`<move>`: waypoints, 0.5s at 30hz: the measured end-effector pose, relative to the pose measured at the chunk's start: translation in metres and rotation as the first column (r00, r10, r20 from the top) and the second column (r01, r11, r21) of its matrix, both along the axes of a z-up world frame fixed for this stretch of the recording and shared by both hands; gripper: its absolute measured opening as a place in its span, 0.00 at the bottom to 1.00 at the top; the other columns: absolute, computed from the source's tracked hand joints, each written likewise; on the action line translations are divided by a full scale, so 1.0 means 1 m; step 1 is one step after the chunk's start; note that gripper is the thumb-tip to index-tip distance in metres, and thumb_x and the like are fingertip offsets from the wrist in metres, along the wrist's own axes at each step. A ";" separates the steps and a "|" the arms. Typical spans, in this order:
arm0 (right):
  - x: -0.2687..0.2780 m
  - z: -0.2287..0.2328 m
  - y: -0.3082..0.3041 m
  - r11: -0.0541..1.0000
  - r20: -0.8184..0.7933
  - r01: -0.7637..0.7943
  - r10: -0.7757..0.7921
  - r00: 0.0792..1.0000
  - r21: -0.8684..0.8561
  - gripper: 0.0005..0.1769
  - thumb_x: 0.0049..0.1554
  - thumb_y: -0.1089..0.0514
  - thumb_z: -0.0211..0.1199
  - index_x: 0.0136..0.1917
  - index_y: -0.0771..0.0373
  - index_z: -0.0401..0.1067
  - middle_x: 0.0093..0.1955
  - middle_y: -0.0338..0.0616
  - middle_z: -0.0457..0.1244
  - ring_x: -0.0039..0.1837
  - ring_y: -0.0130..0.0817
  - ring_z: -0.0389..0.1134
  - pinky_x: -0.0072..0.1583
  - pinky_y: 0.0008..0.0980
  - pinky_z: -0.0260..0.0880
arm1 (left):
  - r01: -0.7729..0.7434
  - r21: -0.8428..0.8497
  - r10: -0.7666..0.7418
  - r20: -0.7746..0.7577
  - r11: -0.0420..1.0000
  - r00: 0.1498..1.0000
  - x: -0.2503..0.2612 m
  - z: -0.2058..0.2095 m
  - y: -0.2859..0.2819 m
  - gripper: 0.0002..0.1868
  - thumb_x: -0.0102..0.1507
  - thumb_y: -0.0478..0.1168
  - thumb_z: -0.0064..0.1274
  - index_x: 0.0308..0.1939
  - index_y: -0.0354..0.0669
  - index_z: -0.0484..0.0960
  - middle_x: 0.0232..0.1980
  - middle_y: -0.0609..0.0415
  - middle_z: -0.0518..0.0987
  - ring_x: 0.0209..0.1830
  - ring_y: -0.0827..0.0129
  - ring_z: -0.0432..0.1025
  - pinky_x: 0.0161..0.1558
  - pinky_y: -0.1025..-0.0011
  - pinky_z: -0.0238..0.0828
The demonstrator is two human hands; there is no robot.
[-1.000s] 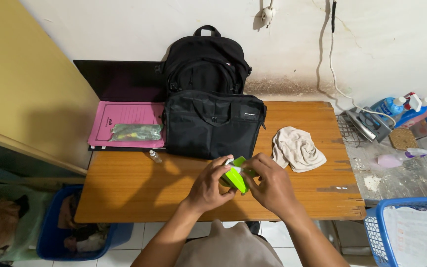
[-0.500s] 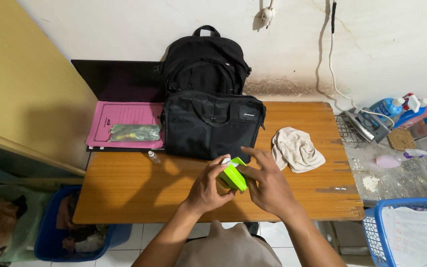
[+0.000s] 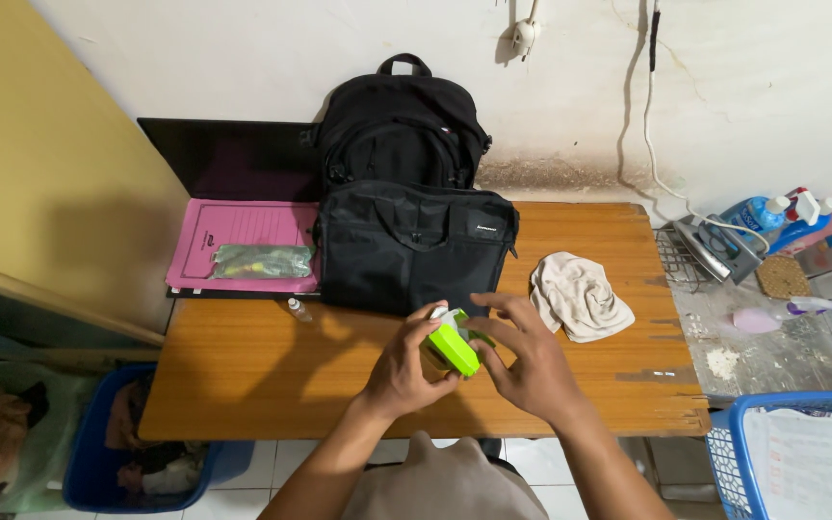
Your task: Packing a computer mouse into a protective sleeve and then into a laptop bag
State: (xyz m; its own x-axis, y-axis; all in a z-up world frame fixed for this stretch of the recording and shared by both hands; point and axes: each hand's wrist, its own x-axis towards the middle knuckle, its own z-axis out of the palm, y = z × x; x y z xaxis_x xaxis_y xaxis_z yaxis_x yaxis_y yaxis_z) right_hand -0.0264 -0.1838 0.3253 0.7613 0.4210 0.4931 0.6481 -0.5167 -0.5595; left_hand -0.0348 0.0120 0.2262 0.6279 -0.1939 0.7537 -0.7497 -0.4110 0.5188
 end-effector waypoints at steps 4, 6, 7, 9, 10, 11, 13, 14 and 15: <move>0.002 0.014 0.004 0.996 -0.007 -0.081 0.081 0.997 -0.027 0.14 0.53 0.64 0.67 0.53 0.58 0.81 0.66 0.52 0.65 0.70 0.58 0.64 0.65 0.54 0.68 | 0.033 0.014 -0.033 0.009 0.999 0.999 0.004 0.002 0.000 0.43 0.49 0.36 0.67 0.64 0.38 0.60 0.68 0.33 0.70 0.61 0.40 0.73 0.59 0.53 0.73; 0.005 0.014 0.004 0.993 -0.018 -0.099 0.098 0.995 -0.068 0.18 0.50 0.64 0.69 0.56 0.61 0.80 0.67 0.57 0.64 0.71 0.61 0.62 0.67 0.59 0.65 | 0.039 0.046 -0.041 0.027 0.998 0.999 0.007 0.001 -0.001 0.44 0.49 0.38 0.68 0.65 0.39 0.61 0.69 0.34 0.70 0.62 0.41 0.73 0.60 0.54 0.72; 0.005 0.012 0.003 0.994 -0.017 -0.092 0.091 0.996 -0.067 0.18 0.50 0.64 0.69 0.56 0.61 0.80 0.67 0.57 0.64 0.71 0.61 0.62 0.67 0.59 0.65 | 0.047 0.048 -0.048 0.028 0.998 0.998 0.008 0.001 -0.001 0.44 0.49 0.38 0.68 0.65 0.39 0.61 0.69 0.34 0.70 0.62 0.41 0.73 0.60 0.54 0.72; 0.007 0.009 0.002 0.993 0.014 -0.074 0.075 0.997 -0.097 0.18 0.52 0.62 0.68 0.57 0.59 0.79 0.65 0.55 0.64 0.71 0.61 0.62 0.67 0.59 0.65 | 0.058 0.059 -0.060 0.039 0.997 0.997 0.012 0.002 -0.001 0.44 0.48 0.36 0.67 0.65 0.38 0.62 0.69 0.34 0.70 0.61 0.42 0.73 0.60 0.55 0.72; 0.009 0.008 0.002 0.993 0.018 -0.072 0.074 0.997 -0.095 0.18 0.52 0.62 0.68 0.57 0.59 0.79 0.65 0.55 0.64 0.71 0.61 0.62 0.67 0.59 0.65 | 0.059 0.061 -0.062 0.043 0.996 0.997 0.013 0.002 -0.001 0.44 0.48 0.36 0.67 0.65 0.38 0.62 0.69 0.34 0.70 0.61 0.42 0.73 0.60 0.55 0.72; 0.011 0.007 0.001 0.991 0.043 -0.074 0.079 0.996 -0.108 0.15 0.53 0.61 0.67 0.55 0.57 0.80 0.65 0.54 0.64 0.71 0.60 0.62 0.66 0.58 0.65 | 0.078 0.059 -0.080 0.031 0.995 0.996 0.015 0.002 -0.001 0.44 0.47 0.36 0.67 0.65 0.38 0.62 0.69 0.34 0.70 0.61 0.42 0.73 0.59 0.55 0.73; 0.014 0.008 0.003 0.989 0.067 -0.083 0.091 0.994 -0.121 0.12 0.54 0.60 0.67 0.53 0.56 0.81 0.65 0.52 0.64 0.71 0.59 0.62 0.66 0.56 0.65 | 0.091 0.056 -0.092 0.019 0.994 0.996 0.016 0.002 0.000 0.45 0.47 0.35 0.67 0.65 0.37 0.62 0.69 0.33 0.70 0.61 0.42 0.73 0.59 0.55 0.73; 0.017 0.009 0.004 0.982 0.092 -0.079 0.095 0.991 -0.170 0.11 0.54 0.59 0.66 0.52 0.55 0.81 0.66 0.52 0.63 0.70 0.60 0.61 0.66 0.57 0.64 | 0.103 0.062 -0.104 0.022 0.993 0.994 0.018 0.003 0.002 0.44 0.47 0.35 0.67 0.65 0.37 0.63 0.68 0.34 0.70 0.61 0.41 0.73 0.58 0.55 0.73; 0.019 0.011 0.005 0.973 0.117 -0.073 0.100 0.988 -0.218 0.10 0.55 0.59 0.65 0.51 0.55 0.81 0.67 0.52 0.63 0.70 0.61 0.61 0.66 0.57 0.64 | 0.115 0.068 -0.116 0.024 0.991 0.993 0.020 0.004 0.003 0.43 0.47 0.35 0.66 0.65 0.37 0.64 0.67 0.34 0.71 0.60 0.40 0.73 0.58 0.54 0.74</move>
